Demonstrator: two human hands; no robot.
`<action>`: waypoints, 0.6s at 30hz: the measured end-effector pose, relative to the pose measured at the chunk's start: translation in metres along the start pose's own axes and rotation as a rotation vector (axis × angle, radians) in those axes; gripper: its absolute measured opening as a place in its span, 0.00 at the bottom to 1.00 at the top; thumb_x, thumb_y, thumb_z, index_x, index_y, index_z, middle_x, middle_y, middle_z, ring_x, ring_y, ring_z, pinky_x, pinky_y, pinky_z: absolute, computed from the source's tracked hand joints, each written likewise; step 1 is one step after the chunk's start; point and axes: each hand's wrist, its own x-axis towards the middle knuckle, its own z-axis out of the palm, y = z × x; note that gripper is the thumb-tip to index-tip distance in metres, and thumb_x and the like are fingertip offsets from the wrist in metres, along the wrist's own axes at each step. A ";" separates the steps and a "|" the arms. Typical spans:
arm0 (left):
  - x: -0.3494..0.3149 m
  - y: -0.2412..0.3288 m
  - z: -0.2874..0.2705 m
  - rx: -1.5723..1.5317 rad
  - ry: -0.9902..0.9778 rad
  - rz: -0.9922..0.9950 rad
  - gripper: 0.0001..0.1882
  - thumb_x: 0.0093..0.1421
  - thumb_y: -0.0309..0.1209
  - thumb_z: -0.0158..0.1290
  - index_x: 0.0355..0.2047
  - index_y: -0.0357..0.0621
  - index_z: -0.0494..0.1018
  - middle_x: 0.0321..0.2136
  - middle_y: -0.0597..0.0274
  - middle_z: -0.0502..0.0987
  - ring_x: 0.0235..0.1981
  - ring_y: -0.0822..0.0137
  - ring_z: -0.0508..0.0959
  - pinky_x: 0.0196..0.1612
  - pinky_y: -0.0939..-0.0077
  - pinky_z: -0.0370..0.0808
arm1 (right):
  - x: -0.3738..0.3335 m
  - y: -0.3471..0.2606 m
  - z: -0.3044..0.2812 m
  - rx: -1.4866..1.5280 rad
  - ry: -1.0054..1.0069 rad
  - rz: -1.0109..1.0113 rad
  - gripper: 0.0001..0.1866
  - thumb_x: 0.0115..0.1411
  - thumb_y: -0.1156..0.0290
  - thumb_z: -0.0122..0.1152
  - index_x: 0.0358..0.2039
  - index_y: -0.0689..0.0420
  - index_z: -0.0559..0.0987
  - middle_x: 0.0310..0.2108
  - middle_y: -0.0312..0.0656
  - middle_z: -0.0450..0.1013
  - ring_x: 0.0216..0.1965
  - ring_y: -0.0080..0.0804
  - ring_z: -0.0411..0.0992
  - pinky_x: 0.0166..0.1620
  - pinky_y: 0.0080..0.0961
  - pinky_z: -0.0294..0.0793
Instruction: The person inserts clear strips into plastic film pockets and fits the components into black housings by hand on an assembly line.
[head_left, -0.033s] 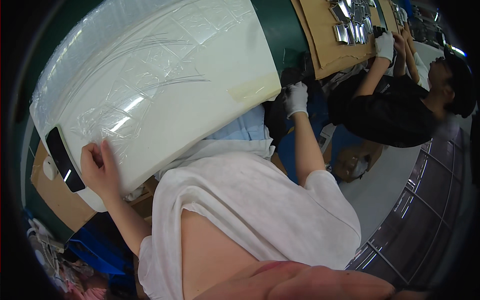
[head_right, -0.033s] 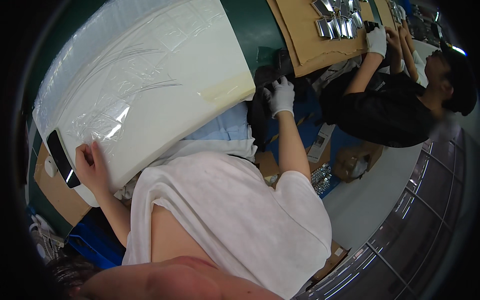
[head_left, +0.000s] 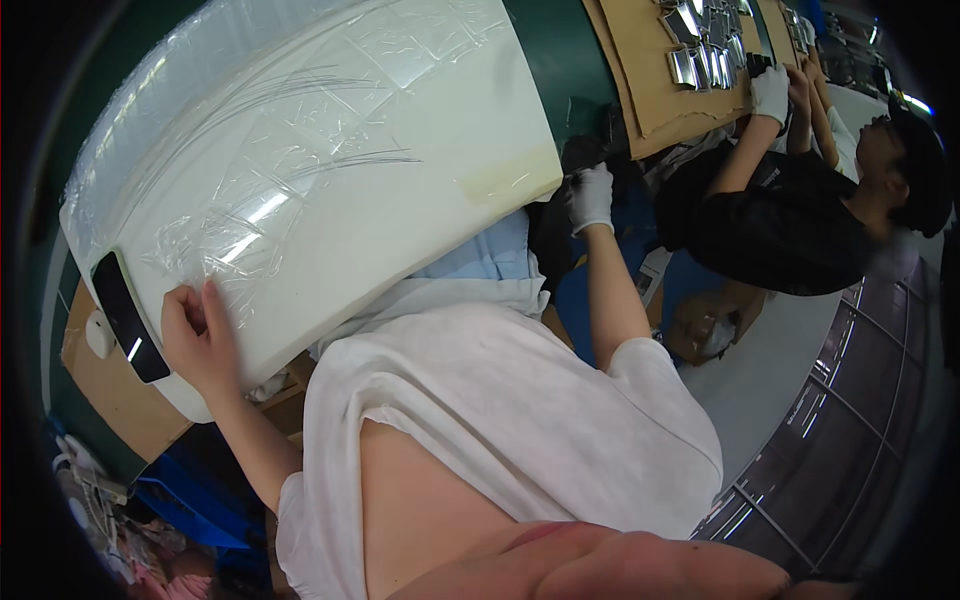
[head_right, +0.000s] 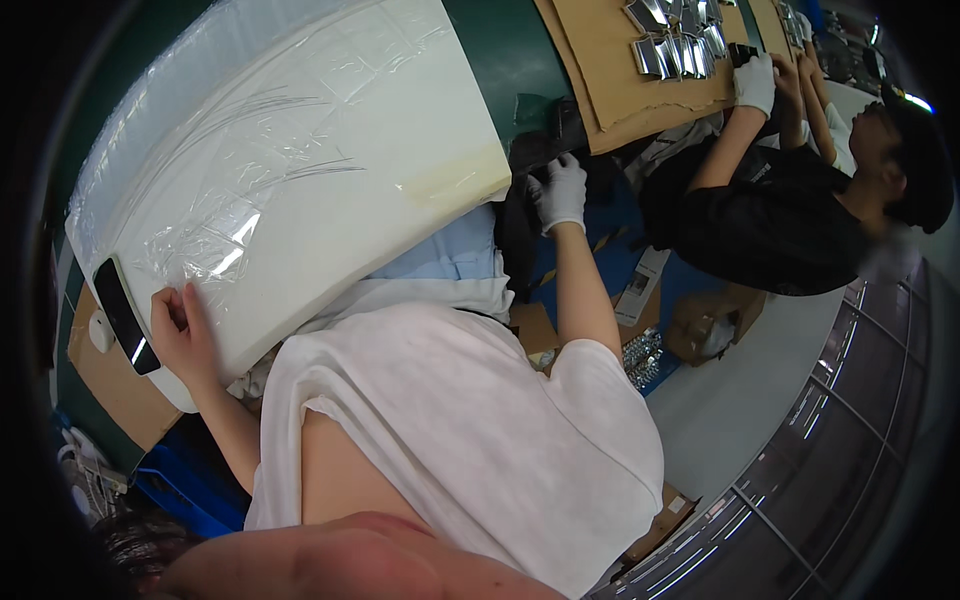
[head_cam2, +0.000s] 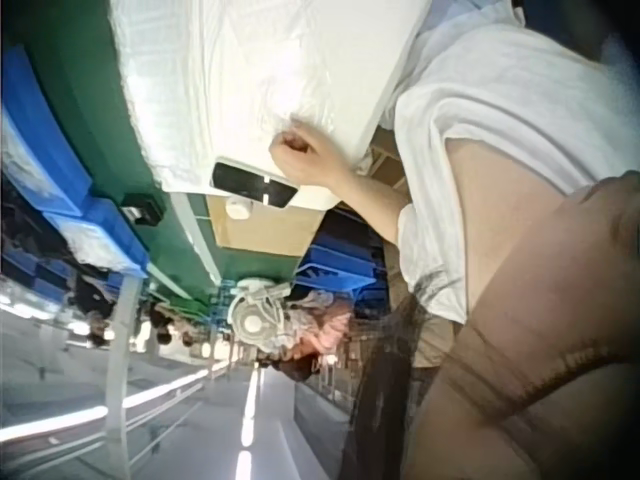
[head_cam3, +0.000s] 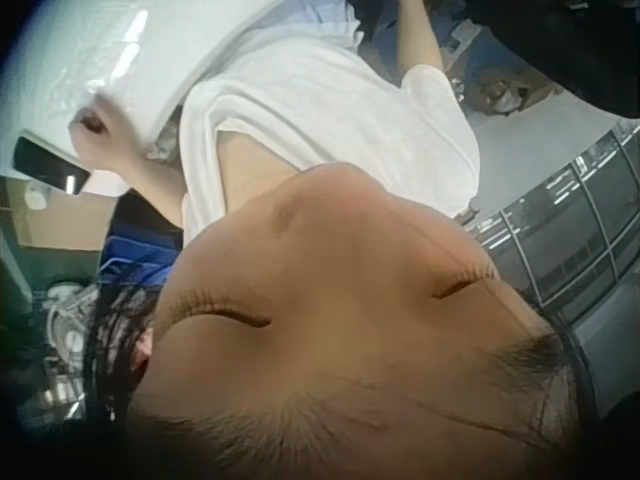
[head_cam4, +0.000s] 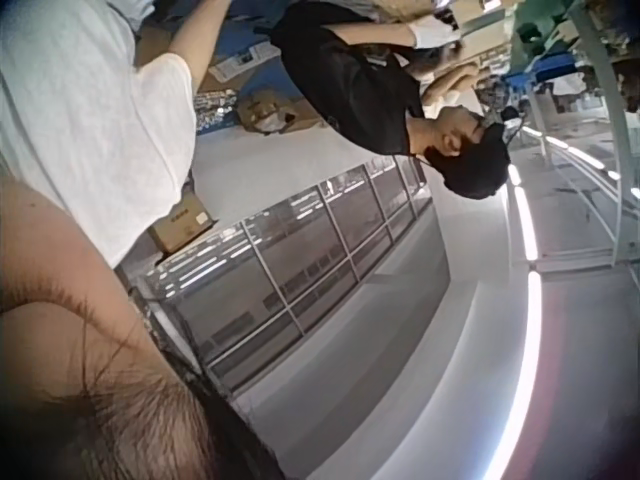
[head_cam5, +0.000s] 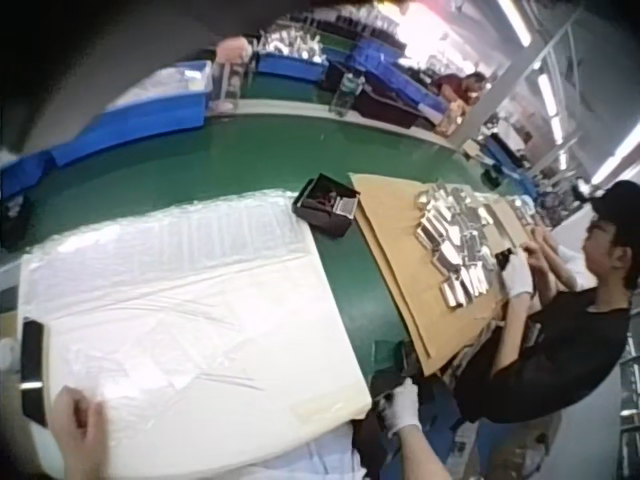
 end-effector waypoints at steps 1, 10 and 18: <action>0.000 0.000 0.000 -0.012 0.004 0.002 0.10 0.65 0.33 0.60 0.31 0.43 0.72 0.21 0.69 0.66 0.21 0.73 0.62 0.25 0.80 0.63 | 0.001 0.003 0.006 -0.285 0.070 -0.091 0.08 0.62 0.71 0.66 0.39 0.59 0.83 0.35 0.42 0.82 0.40 0.37 0.78 0.48 0.29 0.76; 0.000 0.003 -0.006 -0.020 0.016 0.008 0.08 0.65 0.31 0.59 0.32 0.42 0.73 0.22 0.67 0.69 0.22 0.71 0.65 0.26 0.77 0.65 | 0.005 0.014 -0.029 0.260 0.385 -0.057 0.10 0.67 0.68 0.61 0.38 0.63 0.83 0.33 0.46 0.81 0.34 0.45 0.76 0.43 0.32 0.76; 0.000 -0.008 -0.009 0.101 0.051 0.160 0.08 0.66 0.35 0.56 0.37 0.44 0.73 0.26 0.63 0.74 0.26 0.62 0.72 0.32 0.72 0.69 | -0.041 -0.162 -0.106 0.480 0.299 -0.948 0.05 0.58 0.75 0.61 0.25 0.56 0.79 0.27 0.39 0.76 0.24 0.41 0.68 0.33 0.34 0.72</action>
